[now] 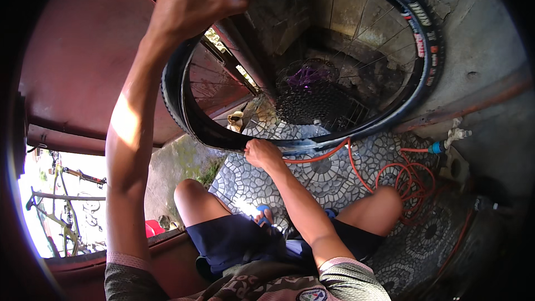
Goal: The person removes a bicycle wheel from a bike, carries it to a tiled area, and sits on the floor to remove the tire from the rim by hand. The person manipulates the tire bead and inner tube around the rim throughout the clip.
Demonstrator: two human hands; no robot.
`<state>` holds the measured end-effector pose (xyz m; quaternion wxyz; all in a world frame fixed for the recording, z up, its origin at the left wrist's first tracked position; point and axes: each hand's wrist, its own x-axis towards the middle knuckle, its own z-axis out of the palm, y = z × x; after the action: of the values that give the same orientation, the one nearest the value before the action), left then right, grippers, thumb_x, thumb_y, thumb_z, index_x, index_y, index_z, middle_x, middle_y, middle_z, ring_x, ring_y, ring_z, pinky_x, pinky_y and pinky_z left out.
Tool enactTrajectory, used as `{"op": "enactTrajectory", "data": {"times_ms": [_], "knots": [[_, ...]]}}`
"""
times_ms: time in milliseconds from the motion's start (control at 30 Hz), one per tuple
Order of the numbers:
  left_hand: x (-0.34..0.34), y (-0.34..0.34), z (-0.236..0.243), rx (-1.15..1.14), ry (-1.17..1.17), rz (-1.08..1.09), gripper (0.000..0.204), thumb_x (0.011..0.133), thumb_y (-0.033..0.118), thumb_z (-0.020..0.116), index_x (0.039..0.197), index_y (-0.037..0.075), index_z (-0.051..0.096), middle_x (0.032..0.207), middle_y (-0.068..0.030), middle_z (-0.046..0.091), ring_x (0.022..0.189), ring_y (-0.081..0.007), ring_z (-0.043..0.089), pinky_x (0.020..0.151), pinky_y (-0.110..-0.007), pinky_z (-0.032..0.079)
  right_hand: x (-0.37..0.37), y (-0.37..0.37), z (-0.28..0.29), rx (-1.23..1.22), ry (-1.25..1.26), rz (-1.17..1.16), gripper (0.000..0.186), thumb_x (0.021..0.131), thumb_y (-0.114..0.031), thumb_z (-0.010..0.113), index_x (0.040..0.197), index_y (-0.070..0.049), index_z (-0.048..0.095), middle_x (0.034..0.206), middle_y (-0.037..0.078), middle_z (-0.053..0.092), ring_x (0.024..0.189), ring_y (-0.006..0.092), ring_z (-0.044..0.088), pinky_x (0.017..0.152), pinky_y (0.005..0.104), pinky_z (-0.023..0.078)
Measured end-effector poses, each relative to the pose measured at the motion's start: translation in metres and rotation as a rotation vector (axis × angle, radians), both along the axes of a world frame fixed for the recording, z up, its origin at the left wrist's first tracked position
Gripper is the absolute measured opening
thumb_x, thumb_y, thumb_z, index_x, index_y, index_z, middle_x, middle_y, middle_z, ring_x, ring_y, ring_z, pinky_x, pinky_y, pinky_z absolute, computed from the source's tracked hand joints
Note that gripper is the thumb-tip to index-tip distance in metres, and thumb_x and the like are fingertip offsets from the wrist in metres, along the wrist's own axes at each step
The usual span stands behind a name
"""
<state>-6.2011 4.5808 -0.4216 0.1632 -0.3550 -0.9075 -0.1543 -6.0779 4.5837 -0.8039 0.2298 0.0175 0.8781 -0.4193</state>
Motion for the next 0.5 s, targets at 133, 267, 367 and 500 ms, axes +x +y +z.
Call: {"op": "enactTrajectory", "data": {"times_ms": [133, 267, 367, 500], "knots": [[-0.028, 0.018, -0.053, -0.112, 0.105, -0.028, 0.067, 0.074, 0.030, 0.088, 0.124, 0.005, 0.052, 0.095, -0.0235, 0.074, 0.091, -0.0438, 0.073, 0.081, -0.053, 0.058, -0.001, 0.001, -0.021, 0.015, 0.005, -0.087, 0.029, 0.100, -0.027, 0.055, 0.109, -0.006, 0.073, 0.108, 0.025, 0.074, 0.105, 0.0428, 0.071, 0.091, 0.0544, 0.056], [-0.043, 0.014, -0.069, -0.086, 0.195, -0.047, 0.064, 0.077, 0.029, 0.087, 0.129, 0.010, 0.053, 0.127, -0.0257, 0.064, 0.125, -0.0392, 0.058, 0.099, -0.043, 0.051, 0.003, 0.004, -0.070, 0.044, 0.109, -0.148, 0.025, 0.100, -0.023, 0.055, 0.111, -0.005, 0.069, 0.101, 0.024, 0.076, 0.096, 0.0420, 0.073, 0.087, 0.0533, 0.058], [-0.035, -0.013, -0.098, 0.022, 0.441, -0.085, 0.076, 0.074, 0.038, 0.092, 0.134, 0.009, 0.055, 0.136, -0.0225, 0.060, 0.132, -0.0355, 0.056, 0.104, -0.047, 0.050, 0.003, 0.007, -0.090, 0.045, 0.188, -0.187, 0.023, 0.100, -0.023, 0.054, 0.112, -0.007, 0.066, 0.095, 0.024, 0.075, 0.092, 0.0428, 0.073, 0.084, 0.0546, 0.057], [-0.002, -0.138, -0.215, 0.352, 0.213, 0.294, 0.093, 0.073, 0.046, 0.093, 0.144, 0.007, 0.048, 0.142, -0.0211, 0.048, 0.135, -0.0398, 0.045, 0.112, -0.053, 0.041, -0.011, -0.011, -0.063, -0.084, 0.336, -0.117, 0.024, 0.098, -0.023, 0.056, 0.119, -0.010, 0.060, 0.093, 0.026, 0.074, 0.087, 0.0453, 0.072, 0.080, 0.0577, 0.055]]}}
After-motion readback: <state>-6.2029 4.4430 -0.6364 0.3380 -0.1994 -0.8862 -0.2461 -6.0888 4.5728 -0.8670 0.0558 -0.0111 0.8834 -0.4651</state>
